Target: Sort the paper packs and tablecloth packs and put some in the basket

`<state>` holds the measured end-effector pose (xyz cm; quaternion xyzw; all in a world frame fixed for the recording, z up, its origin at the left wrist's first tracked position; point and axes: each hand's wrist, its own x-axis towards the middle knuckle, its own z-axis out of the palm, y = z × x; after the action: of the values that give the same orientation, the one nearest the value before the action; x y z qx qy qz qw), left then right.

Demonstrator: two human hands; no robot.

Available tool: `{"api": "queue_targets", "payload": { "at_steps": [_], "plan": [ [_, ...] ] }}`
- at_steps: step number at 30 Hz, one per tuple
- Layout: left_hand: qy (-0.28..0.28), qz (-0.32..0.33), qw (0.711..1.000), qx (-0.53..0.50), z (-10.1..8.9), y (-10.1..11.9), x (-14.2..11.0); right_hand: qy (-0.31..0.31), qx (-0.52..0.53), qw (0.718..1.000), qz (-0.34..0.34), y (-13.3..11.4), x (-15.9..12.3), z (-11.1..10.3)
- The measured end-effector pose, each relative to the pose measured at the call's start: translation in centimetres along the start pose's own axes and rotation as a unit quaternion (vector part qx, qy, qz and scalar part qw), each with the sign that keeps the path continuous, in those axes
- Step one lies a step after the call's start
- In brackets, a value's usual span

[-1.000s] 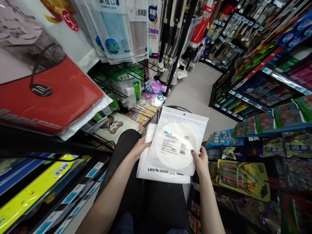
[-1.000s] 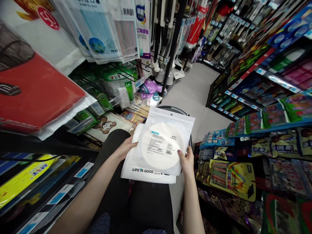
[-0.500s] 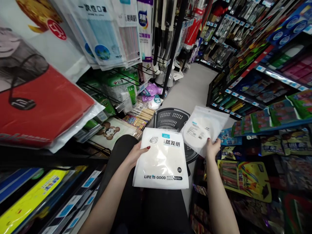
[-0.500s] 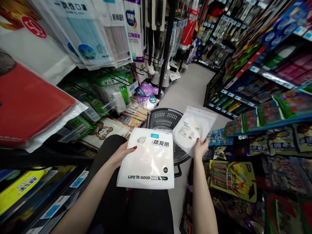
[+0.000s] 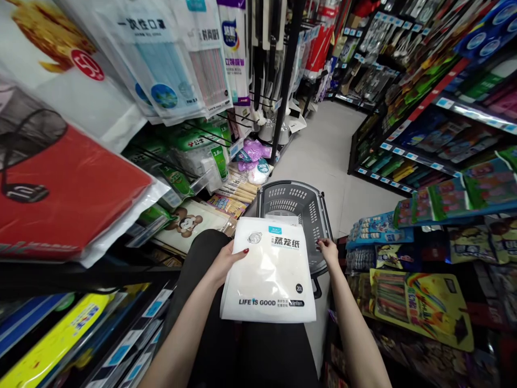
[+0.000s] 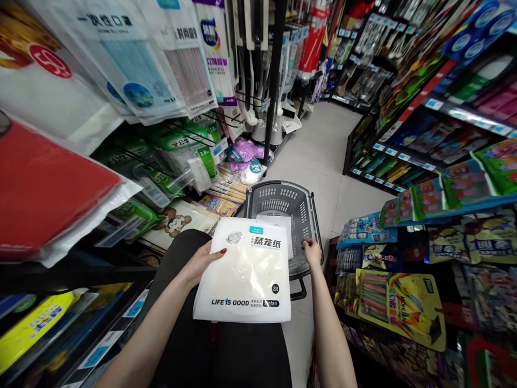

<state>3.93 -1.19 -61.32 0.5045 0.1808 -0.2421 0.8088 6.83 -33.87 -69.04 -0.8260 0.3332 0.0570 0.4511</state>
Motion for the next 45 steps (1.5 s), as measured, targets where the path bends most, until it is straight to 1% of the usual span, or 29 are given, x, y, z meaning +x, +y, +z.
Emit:
{"api": "queue_targets", "payload": {
  "at_steps": [3, 5, 7, 10, 12, 14, 17, 21, 23, 26, 29, 31, 33, 35, 36, 38, 40, 42, 44, 45],
  "plan": [
    [-0.011, 0.007, 1.0, 0.002, -0.1, -0.2, 0.2, -0.108, 0.045, 0.993, -0.033, -0.3, -4.1, -0.4],
    [-0.021, 0.013, 1.0, 0.002, -0.2, -0.3, 0.2, -0.155, 0.069, 0.984, -0.057, -0.5, -7.2, -0.6],
    [-0.03, 0.014, 0.999, 0.003, -0.3, -0.4, 0.2, -0.163, 0.097, 0.978, -0.088, -0.8, -9.8, -0.6],
    [-0.043, 0.017, 0.999, 0.004, -0.4, -0.5, 0.1, -0.125, 0.138, 0.976, -0.115, -1.1, -11.9, -0.6],
    [-0.044, 0.022, 0.999, 0.003, -0.5, -0.6, 0.0, -0.103, 0.153, 0.978, -0.099, -1.0, -12.2, -0.5],
    [-0.043, 0.027, 0.999, -0.001, -0.6, -0.7, 0.0, -0.1, 0.176, 0.977, -0.07, -0.8, -12.1, -0.4],
    [-0.049, 0.029, 0.998, -0.009, -0.7, -0.7, 0.0, -0.106, 0.207, 0.972, -0.041, -0.5, -12.2, -0.5],
    [-0.054, 0.035, 0.998, -0.006, -0.8, -0.7, 0.0, -0.134, 0.227, 0.964, -0.018, -0.8, -12.9, -0.3],
    [-0.055, 0.039, 0.998, -0.006, -0.8, -0.7, 0.0, -0.137, 0.232, 0.963, -0.016, -1.0, -13.2, -0.2],
    [-0.057, 0.038, 0.998, -0.014, -0.8, -0.6, -0.1, -0.106, 0.22, 0.969, -0.041, -1.1, -13.2, 0.0],
    [-0.053, 0.037, 0.998, -0.024, -0.9, -0.6, -0.1, -0.083, 0.17, 0.979, -0.078, -1.0, -13.1, -0.2],
    [-0.055, 0.037, 0.997, -0.028, -0.9, -0.6, -0.1, -0.058, 0.103, 0.987, -0.111, -1.0, -13.2, -0.5],
    [-0.057, 0.041, 0.997, -0.027, -0.9, -0.7, 0.0, -0.006, 0.001, 0.988, -0.153, -1.1, -13.4, -1.0],
    [-0.054, 0.049, 0.997, -0.022, -0.9, -0.8, 0.1, 0.048, -0.1, 0.976, -0.185, -1.4, -13.3, -1.8],
    [-0.053, 0.053, 0.997, -0.019, -1.0, -0.9, 0.2, 0.065, -0.134, 0.97, -0.192, -1.6, -13.2, -2.3],
    [-0.055, 0.056, 0.997, -0.017, -1.1, -1.0, 0.3, 0.08, -0.145, 0.968, -0.191, -2.2, -12.9, -4.0],
    [-0.058, 0.054, 0.997, -0.019, -1.2, -1.1, 0.3, 0.087, -0.108, 0.974, -0.181, -3.3, -13.0, -6.6],
    [-0.059, 0.05, 0.997, -0.022, -1.2, -1.1, 0.3, 0.093, -0.079, 0.976, -0.179, -5.0, -13.9, -9.8],
    [-0.059, 0.048, 0.997, -0.022, -1.2, -1.1, 0.3, 0.102, -0.104, 0.971, -0.192, -7.6, -16.0, -12.8],
    [-0.058, 0.047, 0.997, -0.021, -1.2, -1.1, 0.3, 0.124, -0.145, 0.96, -0.204, -9.1, -17.4, -13.9]
  ]
}}
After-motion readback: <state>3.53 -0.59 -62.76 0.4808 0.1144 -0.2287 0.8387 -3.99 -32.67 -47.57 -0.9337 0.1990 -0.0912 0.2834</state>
